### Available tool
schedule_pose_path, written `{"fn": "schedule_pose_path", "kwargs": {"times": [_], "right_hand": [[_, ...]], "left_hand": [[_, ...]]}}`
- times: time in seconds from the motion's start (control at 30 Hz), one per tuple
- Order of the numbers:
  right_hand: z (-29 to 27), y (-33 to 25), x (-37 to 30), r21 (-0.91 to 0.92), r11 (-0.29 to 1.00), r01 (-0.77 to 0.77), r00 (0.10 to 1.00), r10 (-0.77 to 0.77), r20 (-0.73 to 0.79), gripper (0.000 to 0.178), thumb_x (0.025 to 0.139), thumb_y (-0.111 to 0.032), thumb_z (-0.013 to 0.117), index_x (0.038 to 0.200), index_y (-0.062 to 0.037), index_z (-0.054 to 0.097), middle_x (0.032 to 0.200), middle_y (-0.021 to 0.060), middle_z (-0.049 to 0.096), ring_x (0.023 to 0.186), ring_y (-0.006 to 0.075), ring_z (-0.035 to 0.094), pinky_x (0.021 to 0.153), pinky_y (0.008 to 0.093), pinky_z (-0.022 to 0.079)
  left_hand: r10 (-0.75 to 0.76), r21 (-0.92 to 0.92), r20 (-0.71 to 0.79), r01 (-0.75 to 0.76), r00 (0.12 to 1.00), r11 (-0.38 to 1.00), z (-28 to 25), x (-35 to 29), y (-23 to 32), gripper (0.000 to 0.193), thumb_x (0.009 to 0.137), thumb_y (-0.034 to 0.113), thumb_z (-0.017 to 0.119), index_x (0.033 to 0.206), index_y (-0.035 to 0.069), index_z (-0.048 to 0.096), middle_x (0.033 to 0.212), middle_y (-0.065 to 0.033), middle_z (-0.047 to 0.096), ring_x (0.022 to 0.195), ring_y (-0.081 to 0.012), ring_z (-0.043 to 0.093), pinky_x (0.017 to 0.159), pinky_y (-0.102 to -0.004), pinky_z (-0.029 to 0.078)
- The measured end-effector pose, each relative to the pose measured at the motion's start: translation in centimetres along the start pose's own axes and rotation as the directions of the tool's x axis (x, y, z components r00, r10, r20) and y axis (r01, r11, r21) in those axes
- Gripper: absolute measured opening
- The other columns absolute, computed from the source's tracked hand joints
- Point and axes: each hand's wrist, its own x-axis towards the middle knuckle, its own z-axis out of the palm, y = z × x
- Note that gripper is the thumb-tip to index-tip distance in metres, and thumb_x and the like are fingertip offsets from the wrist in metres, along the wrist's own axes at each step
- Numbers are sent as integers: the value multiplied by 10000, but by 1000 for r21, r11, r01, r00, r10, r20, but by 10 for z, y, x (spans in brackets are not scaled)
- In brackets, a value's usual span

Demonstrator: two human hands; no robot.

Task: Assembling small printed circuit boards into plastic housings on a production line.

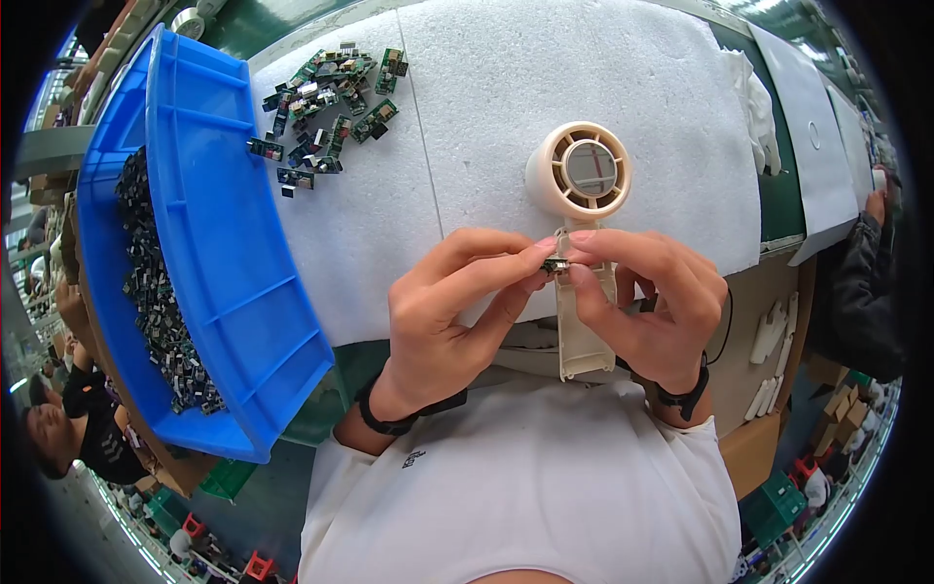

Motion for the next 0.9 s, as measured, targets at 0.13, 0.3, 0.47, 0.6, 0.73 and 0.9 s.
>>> {"fn": "schedule_pose_path", "kwargs": {"times": [0.13, 0.3, 0.47, 0.6, 0.73, 0.9], "right_hand": [[9, -4, -6, 82, 995, -51, 996, 57, -73, 270, 762, 55, 786, 1003, -58, 739, 842, 26, 763, 491, 24, 501, 430, 186, 347], [24, -21, -17, 235, 937, -258, 938, 302, -173, 273, 765, 55, 793, 1007, -62, 748, 833, 10, 763, 475, 14, 490, 421, 184, 345], [30, -23, -20, 329, 888, -322, 897, 397, -195, 259, 779, 54, 799, 1008, -55, 747, 828, -5, 762, 469, -7, 466, 420, 173, 322], [27, -18, -21, 265, 930, -256, 947, 296, -125, 275, 823, 85, 775, 1064, -2, 676, 894, 55, 771, 561, -27, 488, 474, 152, 334], [8, -15, -11, 182, 957, -226, 973, 231, -5, 319, 807, 71, 800, 1089, -20, 682, 889, 61, 767, 603, 19, 556, 489, 182, 376], [-12, -5, 14, -135, 987, 88, 988, -69, 138, 426, 766, 27, 844, 1154, -56, 690, 1020, 109, 754, 752, 121, 646, 595, 244, 470]], "left_hand": [[65, 145, 15, -66, 998, 987, -1, -4, 3, 376, 838, -179, 692, 1166, 0, 727, 1066, -152, 681, 892, -220, 724, 757, -298, 612], [170, 346, -84, -132, 982, 929, 12, -15, 7, 380, 819, -185, 706, 1161, -21, 719, 1089, -179, 673, 901, -237, 727, 750, -296, 616], [240, 427, -106, -173, 965, 888, 18, -19, 2, 407, 779, -168, 741, 1164, -35, 728, 1090, -177, 692, 940, -259, 727, 761, -303, 630], [281, 495, -95, -200, 955, 846, 14, -17, 3, 418, 791, -197, 716, 1179, -43, 706, 1101, -175, 677, 902, -232, 726, 727, -276, 607], [280, 468, -114, -197, 953, 862, 11, -13, 6, 426, 792, -193, 719, 1185, -28, 710, 1103, -166, 677, 889, -232, 727, 716, -272, 603], [146, 281, -103, -112, 984, 953, 2, -12, 10, 421, 800, -177, 719, 1178, 10, 726, 1105, -150, 688, 874, -223, 723, 706, -276, 600]]}}
